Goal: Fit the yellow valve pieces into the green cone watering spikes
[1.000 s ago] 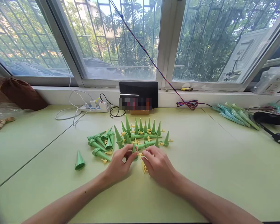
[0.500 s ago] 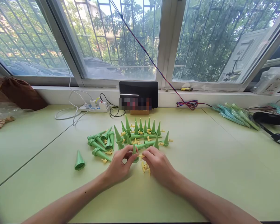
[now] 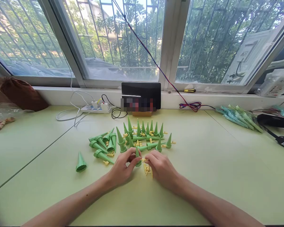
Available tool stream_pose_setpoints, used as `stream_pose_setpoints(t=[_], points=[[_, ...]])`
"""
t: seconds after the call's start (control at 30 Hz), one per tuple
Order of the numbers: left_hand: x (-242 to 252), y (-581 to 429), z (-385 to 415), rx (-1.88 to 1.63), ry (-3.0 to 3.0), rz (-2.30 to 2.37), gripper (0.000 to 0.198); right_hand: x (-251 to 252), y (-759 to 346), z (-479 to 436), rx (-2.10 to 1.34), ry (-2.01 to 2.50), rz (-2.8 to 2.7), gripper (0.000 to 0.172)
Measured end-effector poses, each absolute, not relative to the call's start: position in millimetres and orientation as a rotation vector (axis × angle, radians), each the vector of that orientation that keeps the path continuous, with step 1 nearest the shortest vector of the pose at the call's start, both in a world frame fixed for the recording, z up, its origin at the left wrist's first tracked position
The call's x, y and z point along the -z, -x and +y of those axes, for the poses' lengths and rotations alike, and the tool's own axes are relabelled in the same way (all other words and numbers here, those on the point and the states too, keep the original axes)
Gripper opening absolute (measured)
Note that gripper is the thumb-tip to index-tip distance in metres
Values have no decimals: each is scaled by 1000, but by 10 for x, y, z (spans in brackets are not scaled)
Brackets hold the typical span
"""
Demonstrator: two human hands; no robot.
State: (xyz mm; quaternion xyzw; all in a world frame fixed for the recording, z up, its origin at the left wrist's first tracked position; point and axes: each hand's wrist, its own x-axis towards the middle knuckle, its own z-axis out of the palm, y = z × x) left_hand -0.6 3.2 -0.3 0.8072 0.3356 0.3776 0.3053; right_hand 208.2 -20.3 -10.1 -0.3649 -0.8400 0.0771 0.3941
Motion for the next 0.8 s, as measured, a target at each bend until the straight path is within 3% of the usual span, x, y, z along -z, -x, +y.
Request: stream_pose_setpoints(t=[0.8], points=[[-49, -1, 13, -945, -2161, 874, 6, 105, -2072, -207, -154, 971, -2131, 33]])
